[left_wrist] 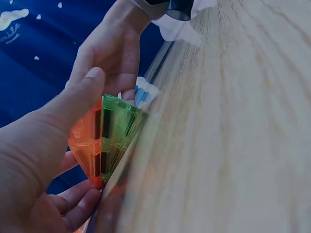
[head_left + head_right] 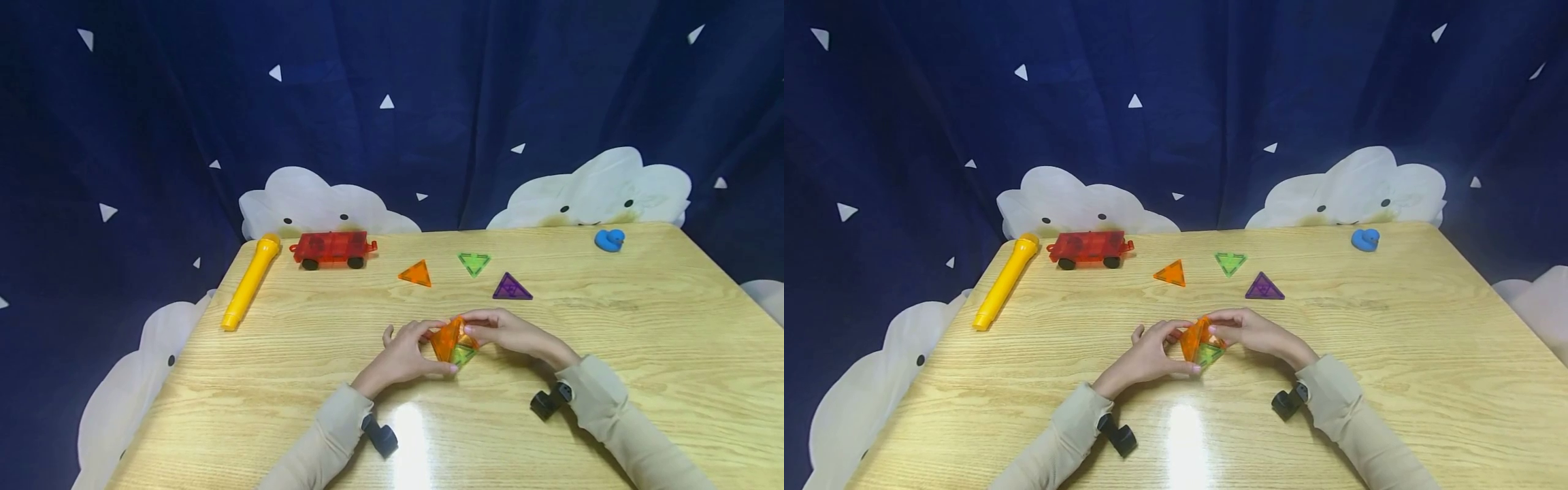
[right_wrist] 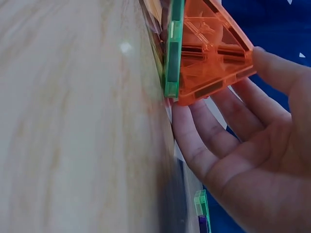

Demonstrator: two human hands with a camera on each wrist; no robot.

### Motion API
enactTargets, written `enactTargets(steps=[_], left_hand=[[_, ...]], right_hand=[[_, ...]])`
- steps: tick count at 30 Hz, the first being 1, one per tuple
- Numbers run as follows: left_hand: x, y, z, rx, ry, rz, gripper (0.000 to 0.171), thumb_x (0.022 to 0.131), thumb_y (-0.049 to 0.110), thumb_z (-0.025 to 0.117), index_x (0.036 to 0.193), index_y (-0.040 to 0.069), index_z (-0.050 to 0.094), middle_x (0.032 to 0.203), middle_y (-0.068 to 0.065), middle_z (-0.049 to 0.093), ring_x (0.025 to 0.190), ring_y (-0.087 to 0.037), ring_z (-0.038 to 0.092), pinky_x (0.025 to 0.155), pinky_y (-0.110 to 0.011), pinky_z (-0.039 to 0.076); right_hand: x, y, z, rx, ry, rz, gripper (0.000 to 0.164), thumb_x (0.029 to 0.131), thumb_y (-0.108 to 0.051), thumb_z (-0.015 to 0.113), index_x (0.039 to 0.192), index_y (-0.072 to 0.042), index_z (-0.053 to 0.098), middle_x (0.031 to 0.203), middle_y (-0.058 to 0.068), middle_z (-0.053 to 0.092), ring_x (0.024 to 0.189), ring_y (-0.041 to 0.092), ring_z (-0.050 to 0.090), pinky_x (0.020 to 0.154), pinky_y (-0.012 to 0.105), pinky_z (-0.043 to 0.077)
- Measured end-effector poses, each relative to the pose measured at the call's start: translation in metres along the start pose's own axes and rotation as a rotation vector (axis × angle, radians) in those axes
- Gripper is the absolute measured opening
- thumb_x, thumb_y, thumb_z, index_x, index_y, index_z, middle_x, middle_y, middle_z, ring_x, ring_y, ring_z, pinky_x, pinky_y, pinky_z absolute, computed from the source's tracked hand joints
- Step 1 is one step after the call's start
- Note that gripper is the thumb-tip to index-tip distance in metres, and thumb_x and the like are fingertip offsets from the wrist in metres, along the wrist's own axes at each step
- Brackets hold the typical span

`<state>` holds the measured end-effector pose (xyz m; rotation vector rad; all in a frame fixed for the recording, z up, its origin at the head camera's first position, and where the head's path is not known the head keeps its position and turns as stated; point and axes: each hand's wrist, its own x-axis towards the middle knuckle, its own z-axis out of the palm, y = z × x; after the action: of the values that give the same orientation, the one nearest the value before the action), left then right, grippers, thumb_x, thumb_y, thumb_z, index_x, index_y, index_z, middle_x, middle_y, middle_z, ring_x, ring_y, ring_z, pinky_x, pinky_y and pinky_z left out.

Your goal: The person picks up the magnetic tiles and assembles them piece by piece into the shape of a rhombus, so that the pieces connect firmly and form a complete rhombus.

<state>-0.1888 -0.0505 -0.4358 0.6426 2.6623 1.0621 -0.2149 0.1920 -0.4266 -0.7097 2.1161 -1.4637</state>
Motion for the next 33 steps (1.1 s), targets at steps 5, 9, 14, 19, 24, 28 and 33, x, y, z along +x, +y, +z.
enactTargets(steps=[5,9,14,19,24,28,33], left_hand=[[-0.001,-0.002,0.000,0.026,-0.019,0.015,0.082,0.064,0.056,0.081,0.135,0.028,0.049,0.116,0.002,0.055,0.111,-0.013,0.050,0.107,-0.061,0.001],[-0.001,-0.002,0.002,0.060,-0.024,0.019,0.085,0.064,0.057,0.081,0.136,0.027,0.049,0.118,0.002,0.053,0.115,-0.014,0.047,0.107,-0.061,0.001],[-0.002,-0.003,0.003,0.092,-0.041,0.037,0.085,0.064,0.058,0.080,0.135,0.023,0.051,0.113,0.003,0.051,0.112,-0.013,0.045,0.107,-0.061,0.002],[-0.002,-0.007,-0.005,0.088,-0.128,0.099,0.080,0.070,0.047,0.081,0.138,0.023,0.048,0.116,0.002,0.050,0.113,-0.016,0.044,0.106,-0.062,0.002],[-0.002,-0.012,-0.015,0.058,-0.190,0.149,0.060,0.085,0.026,0.072,0.139,0.019,0.048,0.126,-0.004,0.052,0.116,-0.020,0.046,0.106,-0.061,0.003],[-0.002,-0.013,-0.014,0.026,-0.163,0.161,0.047,0.088,0.021,0.068,0.132,0.014,0.054,0.119,-0.004,0.056,0.110,-0.021,0.050,0.105,-0.061,0.004],[-0.002,-0.012,-0.009,0.009,-0.099,0.171,0.042,0.083,0.024,0.073,0.121,0.013,0.061,0.101,0.000,0.059,0.099,-0.017,0.051,0.101,-0.062,0.008]], right_hand=[[0.001,0.000,0.002,-0.030,0.028,-0.005,0.041,0.099,-0.022,0.051,0.126,0.009,0.054,0.120,0.024,0.060,0.101,0.021,0.062,0.084,0.030,0.051],[0.003,0.000,0.004,-0.067,0.037,-0.012,0.035,0.099,-0.021,0.052,0.121,0.005,0.059,0.116,0.018,0.063,0.101,0.019,0.061,0.084,0.027,0.050],[0.004,-0.001,0.006,-0.113,0.034,-0.019,0.031,0.100,-0.022,0.050,0.116,0.001,0.063,0.111,0.013,0.065,0.101,0.021,0.059,0.087,0.028,0.047],[0.004,-0.001,0.007,-0.135,0.026,-0.012,0.029,0.100,-0.021,0.049,0.113,-0.001,0.065,0.107,0.011,0.066,0.099,0.022,0.058,0.088,0.029,0.045],[0.004,-0.002,0.007,-0.139,0.015,0.004,0.030,0.100,-0.023,0.050,0.113,0.000,0.064,0.107,0.010,0.066,0.099,0.022,0.058,0.086,0.030,0.047],[0.004,-0.002,0.008,-0.145,0.012,0.003,0.031,0.100,-0.024,0.049,0.113,0.000,0.064,0.108,0.010,0.066,0.100,0.022,0.058,0.086,0.030,0.047],[0.003,-0.001,0.008,-0.143,0.007,-0.018,0.029,0.100,-0.022,0.049,0.111,0.000,0.065,0.107,0.009,0.067,0.100,0.018,0.059,0.088,0.031,0.046]])
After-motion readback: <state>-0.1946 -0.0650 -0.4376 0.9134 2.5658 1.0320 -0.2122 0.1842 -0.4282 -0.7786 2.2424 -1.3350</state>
